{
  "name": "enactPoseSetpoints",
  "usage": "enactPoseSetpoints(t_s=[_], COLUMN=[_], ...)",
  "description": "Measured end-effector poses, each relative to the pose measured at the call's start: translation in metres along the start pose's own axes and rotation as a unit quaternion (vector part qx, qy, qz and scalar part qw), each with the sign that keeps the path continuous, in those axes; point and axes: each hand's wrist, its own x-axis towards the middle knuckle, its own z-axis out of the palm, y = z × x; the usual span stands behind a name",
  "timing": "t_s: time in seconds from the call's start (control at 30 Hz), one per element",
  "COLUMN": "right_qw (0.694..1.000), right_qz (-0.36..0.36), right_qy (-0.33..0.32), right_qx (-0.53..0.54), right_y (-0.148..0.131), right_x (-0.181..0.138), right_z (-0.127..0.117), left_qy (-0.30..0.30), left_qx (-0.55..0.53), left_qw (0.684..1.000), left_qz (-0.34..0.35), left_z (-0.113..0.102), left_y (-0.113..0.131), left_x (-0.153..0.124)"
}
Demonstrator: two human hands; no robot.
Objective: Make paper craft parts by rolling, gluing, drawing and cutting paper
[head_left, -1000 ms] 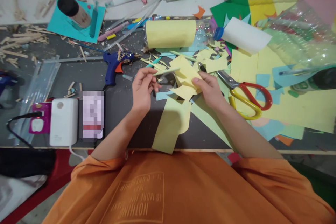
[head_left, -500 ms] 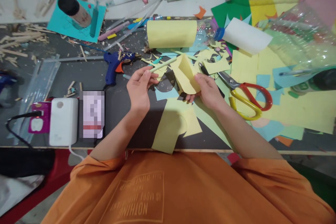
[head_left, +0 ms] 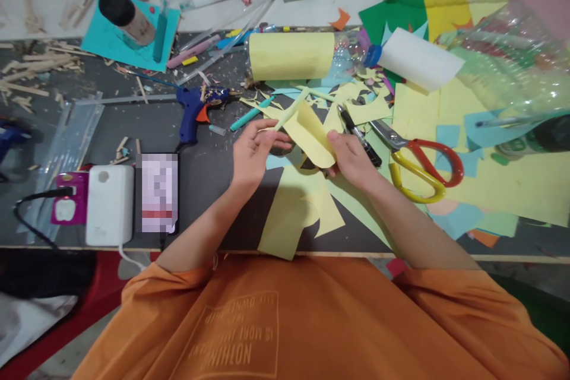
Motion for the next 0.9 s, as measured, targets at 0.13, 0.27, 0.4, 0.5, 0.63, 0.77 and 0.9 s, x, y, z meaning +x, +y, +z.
enactPoseSetpoints(t_s=[0.13, 0.27, 0.4, 0.5, 0.63, 0.77, 0.9], right_qw=[0.999, 0.998, 0.989, 0.974, 0.971, 0.982, 0.966], right_qz=[-0.010, 0.014, 0.008, -0.025, -0.042, -0.031, -0.049], right_qy=[-0.033, -0.043, -0.052, -0.042, -0.031, 0.057, 0.168], right_qx=[-0.002, 0.034, 0.136, 0.220, 0.233, 0.175, 0.191], right_y=[0.003, 0.012, 0.019, 0.016, 0.012, 0.012, 0.011], right_x=[-0.001, 0.000, 0.004, 0.007, 0.004, -0.003, -0.001], right_z=[-0.002, -0.006, -0.010, -0.009, 0.002, 0.014, 0.016], left_qy=[0.015, 0.001, 0.022, 0.072, 0.100, 0.027, -0.080], left_qx=[0.037, 0.044, 0.012, -0.029, -0.047, -0.025, -0.036], left_qw=[0.999, 0.999, 0.999, 0.997, 0.994, 0.998, 0.992], left_qz=[0.015, -0.002, -0.020, -0.020, -0.027, -0.047, -0.088], left_z=[-0.006, -0.006, -0.002, -0.001, 0.000, 0.005, 0.011], left_y=[-0.006, -0.009, -0.009, -0.008, -0.006, -0.003, 0.001], left_x=[0.003, 0.002, 0.001, 0.002, 0.000, -0.006, -0.012])
